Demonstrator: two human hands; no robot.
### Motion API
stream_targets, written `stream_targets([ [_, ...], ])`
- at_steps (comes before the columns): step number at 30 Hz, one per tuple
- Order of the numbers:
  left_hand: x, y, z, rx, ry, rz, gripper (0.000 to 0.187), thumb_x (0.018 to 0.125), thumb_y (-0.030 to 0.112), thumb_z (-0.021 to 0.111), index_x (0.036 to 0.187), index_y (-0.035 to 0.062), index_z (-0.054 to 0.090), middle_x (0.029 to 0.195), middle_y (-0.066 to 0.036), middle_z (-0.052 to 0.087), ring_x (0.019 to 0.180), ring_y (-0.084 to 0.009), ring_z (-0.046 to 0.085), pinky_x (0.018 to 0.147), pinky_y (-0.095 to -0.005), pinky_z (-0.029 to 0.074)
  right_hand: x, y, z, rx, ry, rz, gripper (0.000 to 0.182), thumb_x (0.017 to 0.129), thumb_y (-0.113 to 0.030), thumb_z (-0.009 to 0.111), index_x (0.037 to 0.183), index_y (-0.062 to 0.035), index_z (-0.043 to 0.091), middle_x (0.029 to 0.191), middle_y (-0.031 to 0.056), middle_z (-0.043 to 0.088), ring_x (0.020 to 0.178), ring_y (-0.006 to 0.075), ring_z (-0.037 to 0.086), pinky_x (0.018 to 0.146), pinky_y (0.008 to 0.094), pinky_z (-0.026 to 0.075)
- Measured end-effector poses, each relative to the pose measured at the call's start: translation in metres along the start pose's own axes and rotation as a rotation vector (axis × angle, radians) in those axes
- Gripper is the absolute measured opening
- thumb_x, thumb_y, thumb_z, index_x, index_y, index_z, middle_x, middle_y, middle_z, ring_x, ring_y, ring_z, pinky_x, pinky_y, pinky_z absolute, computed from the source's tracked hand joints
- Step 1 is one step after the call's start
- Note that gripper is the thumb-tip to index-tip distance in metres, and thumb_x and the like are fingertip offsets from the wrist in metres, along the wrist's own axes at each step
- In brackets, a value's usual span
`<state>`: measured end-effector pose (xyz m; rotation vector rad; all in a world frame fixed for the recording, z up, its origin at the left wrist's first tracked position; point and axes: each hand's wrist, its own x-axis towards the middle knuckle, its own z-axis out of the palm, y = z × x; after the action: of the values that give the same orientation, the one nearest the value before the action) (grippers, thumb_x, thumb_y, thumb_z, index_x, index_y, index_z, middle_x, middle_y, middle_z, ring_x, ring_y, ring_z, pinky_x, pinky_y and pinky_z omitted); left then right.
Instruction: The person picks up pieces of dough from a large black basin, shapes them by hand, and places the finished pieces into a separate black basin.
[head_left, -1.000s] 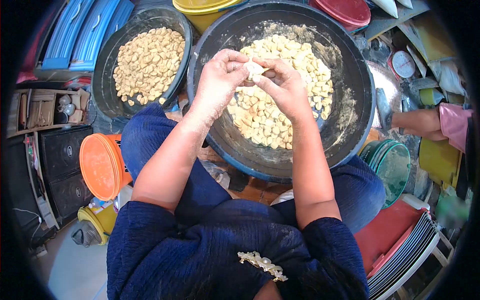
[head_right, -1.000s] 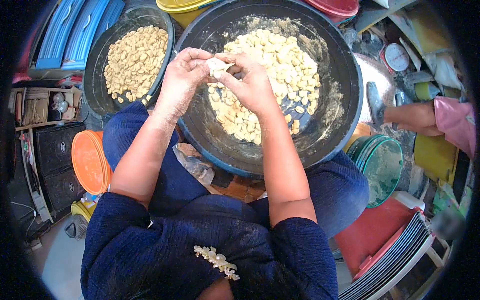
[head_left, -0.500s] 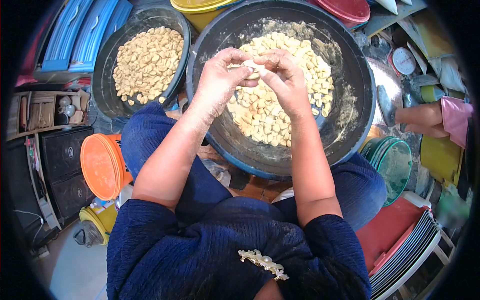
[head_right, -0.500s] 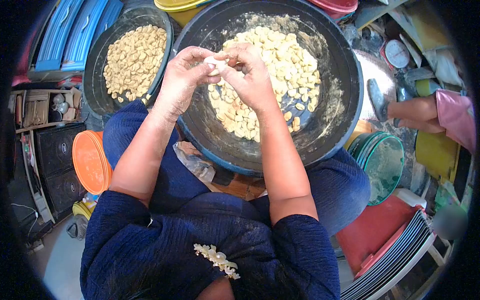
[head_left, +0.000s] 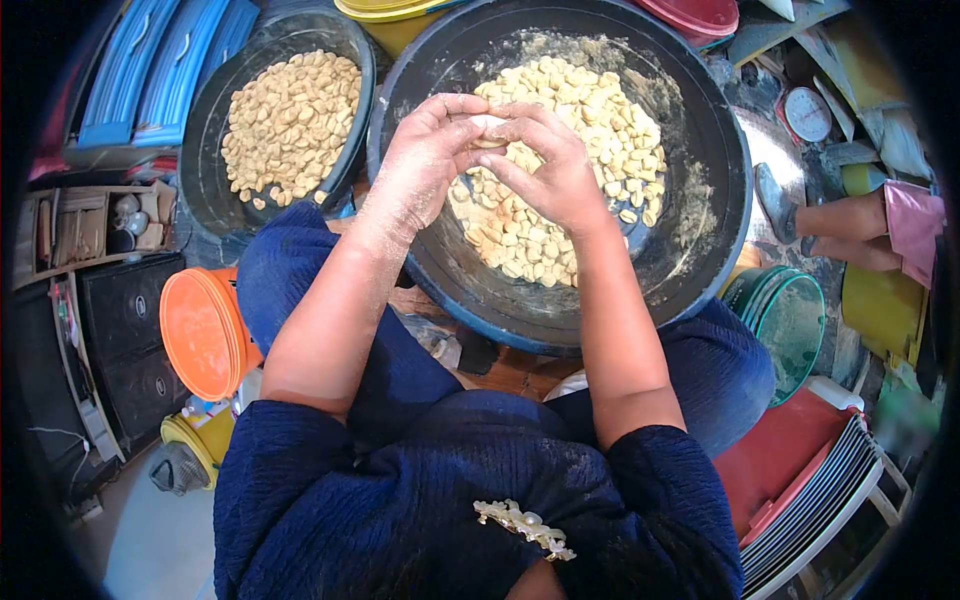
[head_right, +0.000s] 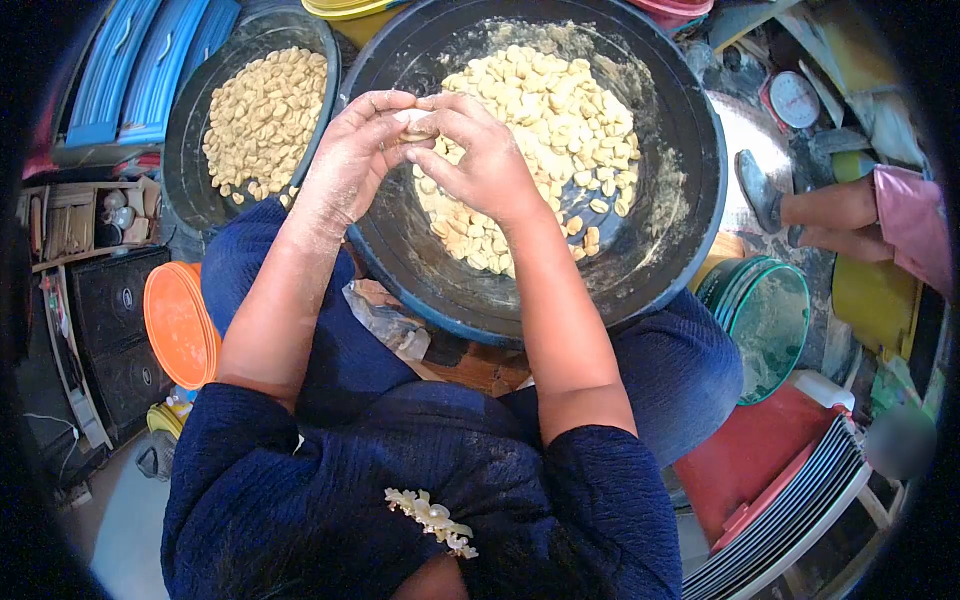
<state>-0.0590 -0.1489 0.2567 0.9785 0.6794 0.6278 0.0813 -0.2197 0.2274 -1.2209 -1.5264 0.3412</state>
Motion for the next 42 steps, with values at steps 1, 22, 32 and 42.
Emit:
stream_targets([
  [1,0.000,0.000,0.001,-0.001,0.000,-0.003,0.019,0.086,0.008,0.050,0.104,0.0004,0.051,0.097,-0.011,0.058,0.090,-0.0190,0.059,0.078,-0.0314,0.050,0.000,0.001,0.000,0.000,0.000,0.003,0.024,0.070,-0.009,0.068,0.094,-0.0084,0.063,0.093,0.0113,0.060,0.087,0.0271,0.059,0.077,0.0332,0.047],
  [22,0.069,-0.148,-0.091,1.290,-0.283,-0.179,0.022,0.072,0.014,0.057,0.089,0.0013,0.063,0.088,-0.020,0.060,0.086,-0.0318,0.059,0.076,-0.0352,0.045,-0.101,0.149,-0.040,0.082,-0.447,1.083,0.043,0.072,-0.019,0.064,0.112,-0.0063,0.056,0.104,0.0103,0.060,0.090,0.0199,0.058,0.077,0.0324,0.045],
  [32,0.120,-0.290,-0.162,1.054,0.266,-0.526,0.037,0.080,0.035,0.057,0.095,0.0011,0.059,0.098,-0.024,0.056,0.098,-0.0373,0.050,0.083,-0.0425,0.042,-0.238,0.212,0.031,0.276,-0.040,1.918,0.070,0.080,-0.060,0.048,0.119,-0.0021,0.051,0.125,0.0168,0.047,0.111,0.0301,0.046,0.091,0.0413,0.040],
  [42,0.049,-0.307,-0.062,1.250,-0.496,-0.636,0.064,0.074,0.048,0.062,0.118,0.0028,0.050,0.120,-0.018,0.051,0.115,-0.0292,0.045,0.095,-0.0337,0.036,-0.166,0.258,-0.098,-0.197,-0.102,1.366,0.059,0.077,-0.039,0.061,0.125,-0.0078,0.045,0.119,0.0194,0.051,0.100,0.0277,0.055,0.083,0.0411,0.047],
])
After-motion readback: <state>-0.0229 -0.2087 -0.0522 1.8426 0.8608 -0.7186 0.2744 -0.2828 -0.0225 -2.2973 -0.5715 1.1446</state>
